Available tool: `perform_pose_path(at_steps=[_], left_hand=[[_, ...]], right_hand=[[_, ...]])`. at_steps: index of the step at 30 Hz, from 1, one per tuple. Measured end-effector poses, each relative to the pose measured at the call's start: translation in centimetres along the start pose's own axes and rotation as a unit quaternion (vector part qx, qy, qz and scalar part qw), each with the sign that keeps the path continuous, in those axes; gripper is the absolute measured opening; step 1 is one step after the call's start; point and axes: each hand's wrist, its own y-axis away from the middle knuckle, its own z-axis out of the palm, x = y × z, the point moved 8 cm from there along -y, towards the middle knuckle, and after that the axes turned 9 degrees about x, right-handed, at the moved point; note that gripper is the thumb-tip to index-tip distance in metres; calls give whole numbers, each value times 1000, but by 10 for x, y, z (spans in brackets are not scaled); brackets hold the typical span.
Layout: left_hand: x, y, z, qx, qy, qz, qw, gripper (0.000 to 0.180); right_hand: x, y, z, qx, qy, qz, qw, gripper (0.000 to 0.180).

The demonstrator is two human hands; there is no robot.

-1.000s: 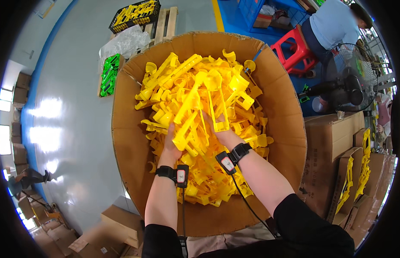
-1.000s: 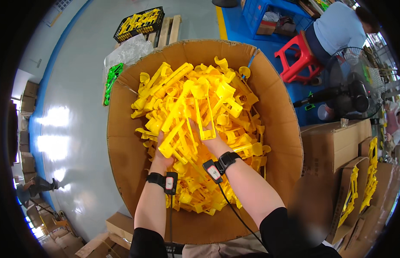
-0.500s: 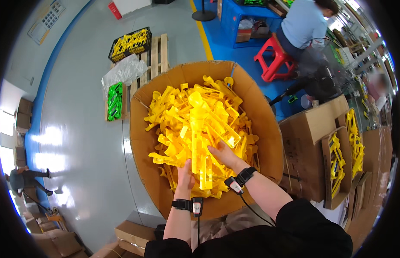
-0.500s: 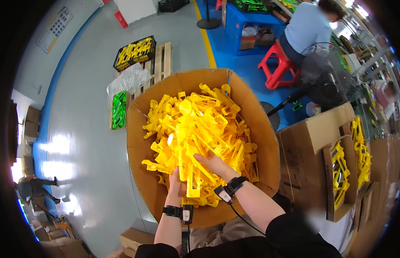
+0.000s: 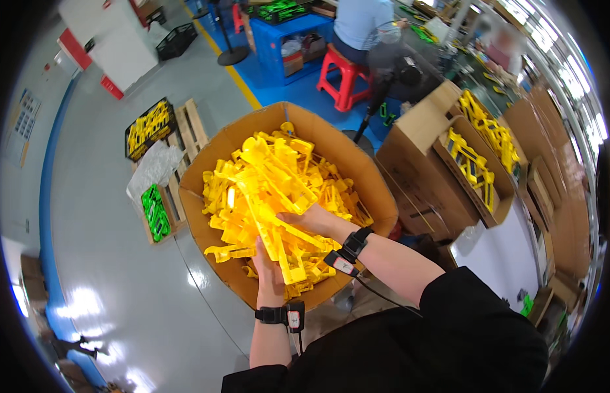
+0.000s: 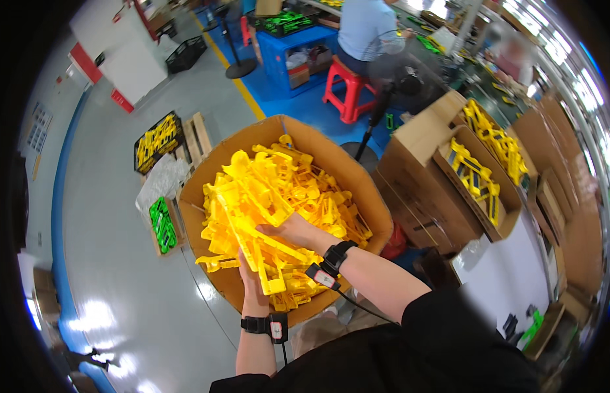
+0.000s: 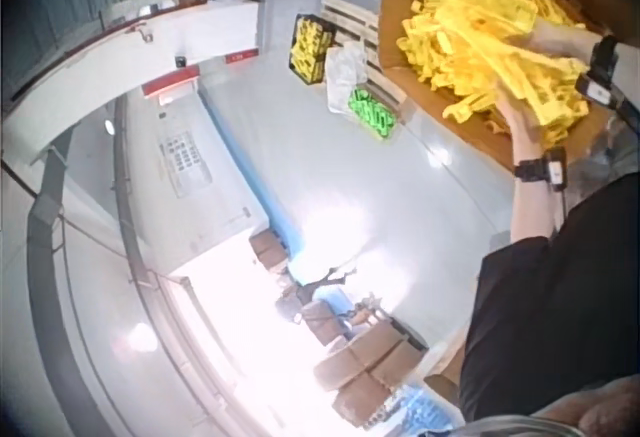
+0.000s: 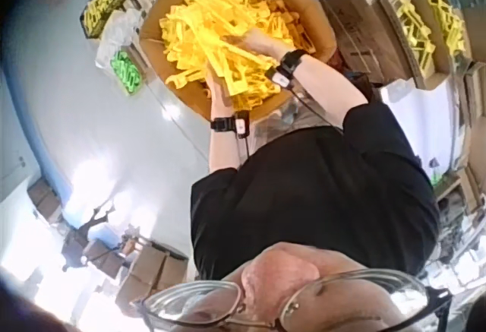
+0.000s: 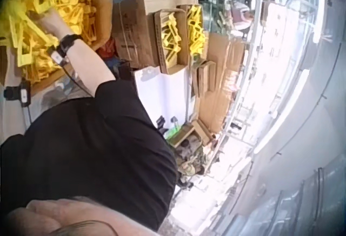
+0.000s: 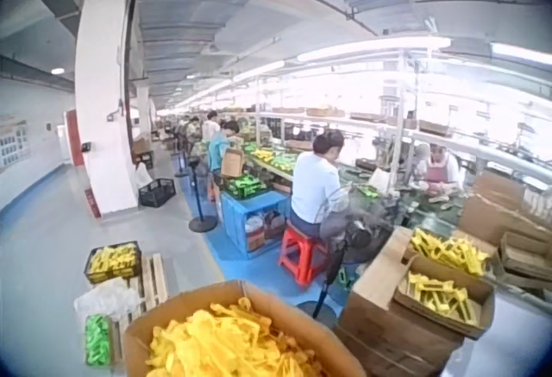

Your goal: Manually assembling plastic toy components by fitting yellow housing pieces onto black internal parts at a factory workstation.

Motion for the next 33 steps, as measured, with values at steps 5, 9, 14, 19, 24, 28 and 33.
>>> perform_pose_path(at_steps=[5,9,14,19,24,28,33], left_hand=[[12,46,54,-98,-46,-3,994,63],[7,84,105,-161,-86,-43,982,68],[-46,146,208,-325,-135,-95,931,68],[-140,217,290,-411,-202,-190,868,68],[-252,344,360,-544,-208,-244,775,57],[-380,413,389,-559,-291,-330,702,51],[-579,448,392,-564,-353,-372,647,57]], right_hand=[[-40,22,-37,57,-52,-10,997,66],[-73,52,-79,95,-69,-19,993,67],[-105,129,-188,244,-47,-45,968,66],[-142,249,-295,385,-29,-103,917,62],[-151,399,-383,529,-102,-98,837,54],[-126,511,-449,622,-156,-45,766,59],[-18,636,-545,726,-184,-18,662,56]])
